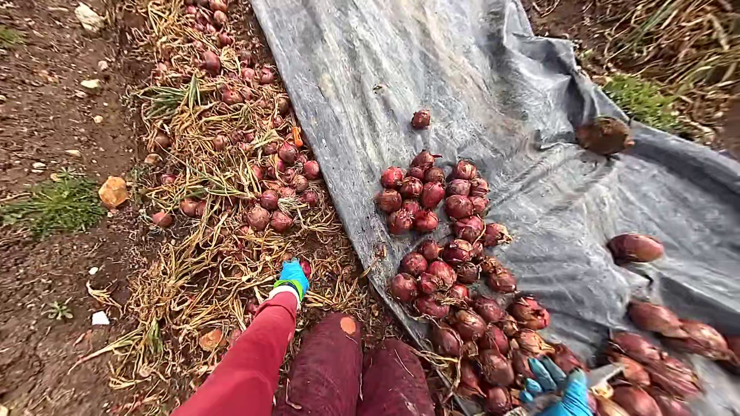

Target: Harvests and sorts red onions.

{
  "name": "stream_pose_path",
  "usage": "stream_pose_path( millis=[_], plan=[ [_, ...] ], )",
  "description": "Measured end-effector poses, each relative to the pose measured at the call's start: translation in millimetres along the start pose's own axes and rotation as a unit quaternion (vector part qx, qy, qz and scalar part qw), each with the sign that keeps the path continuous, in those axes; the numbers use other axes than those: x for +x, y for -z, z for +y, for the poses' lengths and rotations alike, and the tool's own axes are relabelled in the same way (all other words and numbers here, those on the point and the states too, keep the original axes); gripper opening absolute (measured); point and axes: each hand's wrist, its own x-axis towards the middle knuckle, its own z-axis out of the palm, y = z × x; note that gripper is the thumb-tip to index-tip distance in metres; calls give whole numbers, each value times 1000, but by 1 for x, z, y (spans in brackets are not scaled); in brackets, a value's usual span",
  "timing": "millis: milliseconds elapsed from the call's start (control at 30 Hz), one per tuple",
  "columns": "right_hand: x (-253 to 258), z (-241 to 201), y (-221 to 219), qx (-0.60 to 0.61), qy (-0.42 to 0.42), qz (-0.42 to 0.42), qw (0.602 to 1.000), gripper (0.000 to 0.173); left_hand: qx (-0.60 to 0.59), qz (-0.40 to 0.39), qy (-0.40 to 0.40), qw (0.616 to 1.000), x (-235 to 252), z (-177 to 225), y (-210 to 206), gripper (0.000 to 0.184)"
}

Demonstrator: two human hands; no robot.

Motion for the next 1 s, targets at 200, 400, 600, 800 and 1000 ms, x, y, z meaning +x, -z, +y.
stream_pose_path(
  millis=[200, 400, 600, 800, 1000],
  plan=[
    [-75, 71, -101, -162, -97, -269, 945, 49, 30, -86, -6, 996, 3, -11, 13, 70],
    [-110, 64, -149, -176, -142, -405, 886, 79, -37, -67, -154, 985, -87, 12, 80, 61],
    [-169, 47, -145, -102, 21, -514, 851, 83, 70, -92, -389, 914, -228, 18, 122, 77],
    [-212, 27, -96, -231, 93, -581, 775, 87, 169, -64, -362, 914, -290, -31, 146, 75],
    [-226, 42, -95, -291, 106, -624, 718, 92, 135, -27, -400, 906, -350, -45, 121, 37]
  ],
)
